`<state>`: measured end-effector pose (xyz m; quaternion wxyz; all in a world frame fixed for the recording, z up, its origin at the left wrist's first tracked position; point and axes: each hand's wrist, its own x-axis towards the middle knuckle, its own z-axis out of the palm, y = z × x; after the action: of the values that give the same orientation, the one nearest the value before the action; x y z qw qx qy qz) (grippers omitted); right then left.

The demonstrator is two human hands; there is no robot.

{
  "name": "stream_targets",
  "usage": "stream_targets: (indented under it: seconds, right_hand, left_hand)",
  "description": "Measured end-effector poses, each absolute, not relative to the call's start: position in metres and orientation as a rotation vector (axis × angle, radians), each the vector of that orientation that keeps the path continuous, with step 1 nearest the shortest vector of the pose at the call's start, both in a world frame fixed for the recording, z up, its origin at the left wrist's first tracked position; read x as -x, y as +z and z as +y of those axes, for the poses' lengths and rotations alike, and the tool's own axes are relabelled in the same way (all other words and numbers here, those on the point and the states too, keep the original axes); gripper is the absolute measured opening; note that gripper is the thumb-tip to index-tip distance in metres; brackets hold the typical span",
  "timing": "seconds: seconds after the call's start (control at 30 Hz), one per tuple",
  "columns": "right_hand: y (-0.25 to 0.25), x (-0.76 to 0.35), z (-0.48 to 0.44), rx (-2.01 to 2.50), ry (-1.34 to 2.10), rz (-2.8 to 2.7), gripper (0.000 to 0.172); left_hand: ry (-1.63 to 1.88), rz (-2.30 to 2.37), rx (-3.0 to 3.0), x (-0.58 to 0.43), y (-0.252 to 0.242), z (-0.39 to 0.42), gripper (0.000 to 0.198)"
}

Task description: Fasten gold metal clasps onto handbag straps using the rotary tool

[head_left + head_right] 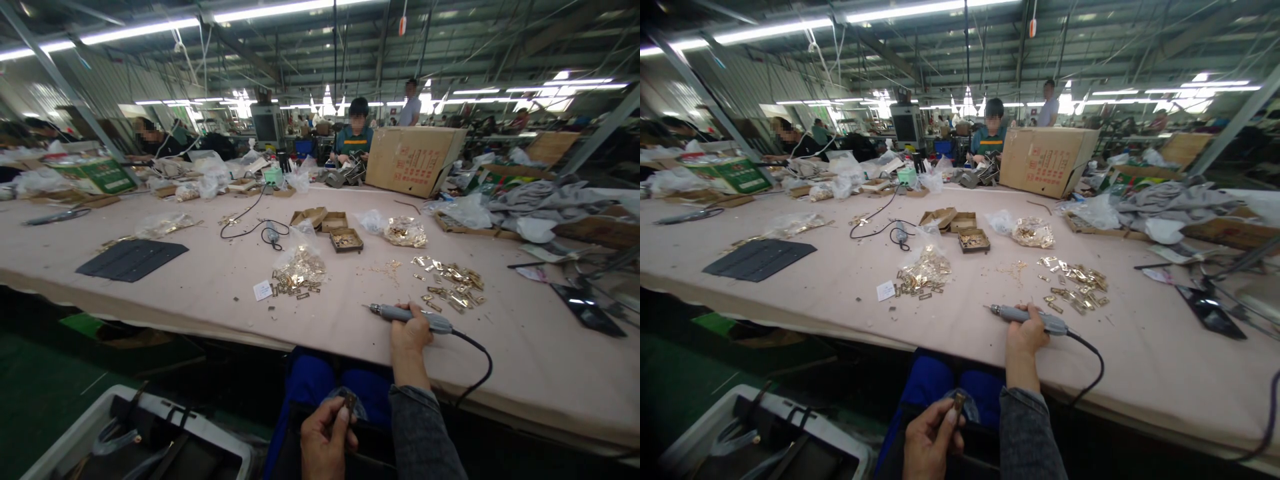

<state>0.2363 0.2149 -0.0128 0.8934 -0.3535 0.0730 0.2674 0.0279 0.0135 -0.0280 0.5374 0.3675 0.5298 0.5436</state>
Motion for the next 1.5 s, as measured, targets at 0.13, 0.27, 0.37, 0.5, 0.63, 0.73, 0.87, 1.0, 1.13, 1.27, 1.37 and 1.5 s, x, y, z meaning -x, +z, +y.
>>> stream_targets:
  seconds: [0.13,0.27,0.37,0.5,0.63,0.73,0.87,1.0,1.13,1.27,1.37,1.5]
  right_hand:
    - [-0.012,-0.236,0.215,0.729,0.561,0.165,0.034]
    - [-0.010,-0.236,0.214,0.722,0.554,0.188,0.035]
    - [-0.008,-0.235,0.213,0.724,0.550,0.199,0.036]
    - [0.002,-0.234,0.209,0.730,0.572,0.196,0.035]
    - [0.026,-0.237,0.197,0.706,0.626,0.121,0.033]
    - [0.049,-0.238,0.172,0.708,0.669,0.022,0.033]
    - [0.077,-0.224,0.122,0.691,0.728,-0.196,0.032]
    - [0.092,-0.194,0.073,0.757,0.776,-0.369,0.029]
    - [0.089,-0.166,0.045,0.825,0.779,-0.506,0.019]
    - [0.082,-0.147,0.039,0.846,0.716,-0.634,0.013]
    - [0.080,-0.139,0.039,0.837,0.729,-0.686,0.010]
    - [0.079,-0.135,0.037,0.845,0.756,-0.690,0.013]
  left_hand:
    - [1.285,1.261,-0.898,-0.027,-0.027,0.013,0.056]
    - [1.274,1.234,-0.925,-0.025,-0.027,0.013,0.055]
    - [1.271,1.233,-0.932,-0.025,-0.029,0.013,0.054]
    - [1.257,1.236,-0.948,-0.023,-0.030,0.012,0.053]
    - [1.201,1.197,-0.973,-0.020,-0.026,0.015,0.051]
    - [1.144,1.153,-0.955,-0.019,-0.019,0.017,0.052]
    - [1.134,1.133,-0.882,-0.022,-0.011,0.020,0.042]
    - [1.140,1.151,-0.808,-0.026,-0.010,0.024,0.034]
    - [1.140,1.172,-0.781,-0.028,-0.010,0.026,0.033]
    - [1.144,1.160,-0.796,-0.029,-0.009,0.026,0.030]
    - [1.148,1.178,-0.800,-0.028,-0.010,0.026,0.030]
    - [1.141,1.204,-0.803,-0.029,-0.012,0.025,0.034]
